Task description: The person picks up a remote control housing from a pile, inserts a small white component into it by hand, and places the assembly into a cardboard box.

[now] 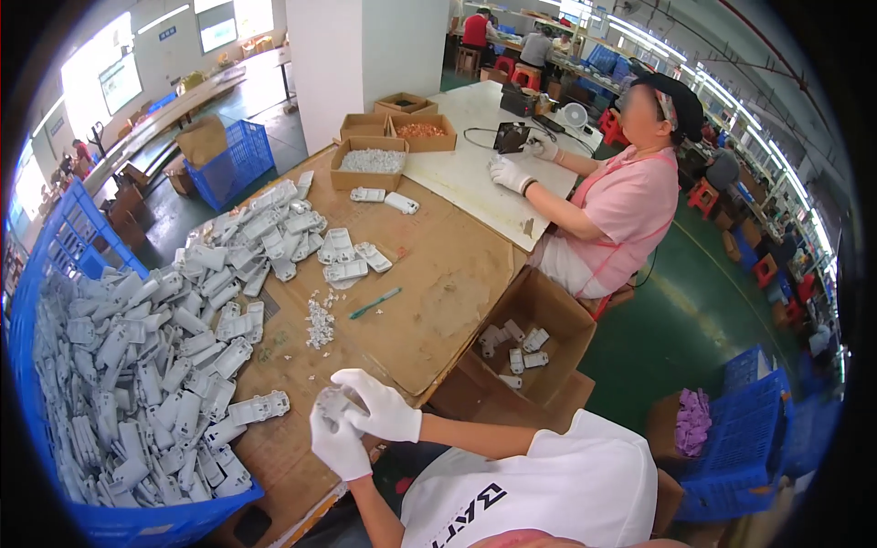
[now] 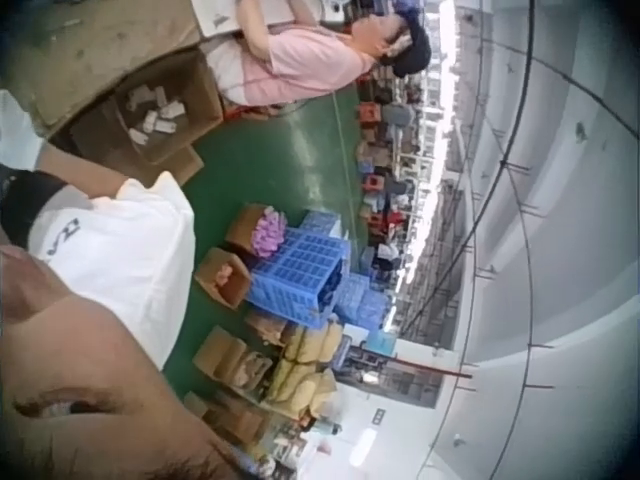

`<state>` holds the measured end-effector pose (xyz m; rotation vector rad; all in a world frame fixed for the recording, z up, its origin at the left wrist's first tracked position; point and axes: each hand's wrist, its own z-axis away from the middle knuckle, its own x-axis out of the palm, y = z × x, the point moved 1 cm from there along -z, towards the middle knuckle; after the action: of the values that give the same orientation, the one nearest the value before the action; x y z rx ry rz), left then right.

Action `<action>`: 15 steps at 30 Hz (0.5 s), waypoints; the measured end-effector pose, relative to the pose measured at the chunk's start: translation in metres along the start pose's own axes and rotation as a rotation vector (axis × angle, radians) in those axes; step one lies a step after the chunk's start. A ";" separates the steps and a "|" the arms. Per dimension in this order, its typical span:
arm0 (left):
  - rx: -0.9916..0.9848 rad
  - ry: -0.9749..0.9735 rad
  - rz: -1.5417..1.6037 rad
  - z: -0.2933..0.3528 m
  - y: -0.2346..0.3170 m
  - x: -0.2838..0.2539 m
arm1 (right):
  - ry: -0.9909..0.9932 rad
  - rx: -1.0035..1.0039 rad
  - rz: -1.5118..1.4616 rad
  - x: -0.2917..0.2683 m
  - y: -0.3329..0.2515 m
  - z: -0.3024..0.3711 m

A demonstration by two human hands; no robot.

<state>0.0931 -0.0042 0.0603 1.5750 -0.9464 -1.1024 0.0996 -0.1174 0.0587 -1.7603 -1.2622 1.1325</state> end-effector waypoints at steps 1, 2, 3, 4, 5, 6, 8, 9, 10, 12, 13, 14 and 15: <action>-0.034 -0.011 -0.003 -0.007 -0.009 -0.003 | -0.024 -0.232 0.243 -0.006 0.000 0.000; -0.048 -0.010 0.034 -0.012 -0.008 -0.002 | -0.125 -0.297 0.321 -0.009 0.001 0.003; -0.062 -0.009 0.070 -0.016 -0.006 -0.002 | -0.228 -0.361 0.396 -0.010 0.000 0.005; -0.160 -0.093 0.113 -0.020 -0.004 -0.003 | -0.251 -0.295 0.435 -0.009 0.001 0.011; -0.172 -0.101 0.114 -0.023 -0.009 -0.002 | -0.255 -0.282 0.439 -0.007 0.008 0.011; -0.173 -0.147 0.116 -0.025 -0.016 0.000 | -0.247 -0.279 0.485 -0.006 0.016 0.010; -0.189 -0.197 0.118 -0.030 -0.024 0.005 | -0.248 -0.263 0.530 -0.006 0.024 0.006; -0.260 -0.254 0.255 -0.030 -0.023 0.005 | -0.288 -0.239 0.605 -0.008 0.021 0.000; -0.332 -0.304 0.392 -0.030 -0.020 0.006 | -0.331 -0.217 0.677 -0.010 0.020 -0.007; -0.312 -0.377 0.394 -0.033 -0.001 0.009 | -0.343 -0.231 0.738 -0.012 0.032 -0.016; -0.260 -0.420 0.343 -0.035 0.003 0.010 | -0.317 -0.286 0.706 -0.024 0.033 -0.023; -0.246 -0.387 0.358 -0.035 0.006 0.010 | -0.274 -0.320 0.698 -0.034 0.028 -0.036; -0.073 -0.328 0.089 -0.041 0.005 0.006 | -0.245 -0.319 0.787 -0.050 0.034 -0.046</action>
<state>0.1340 -0.0003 0.0695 1.3027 -1.1663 -1.3412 0.1462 -0.1766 0.0593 -2.5369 -0.9179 1.6823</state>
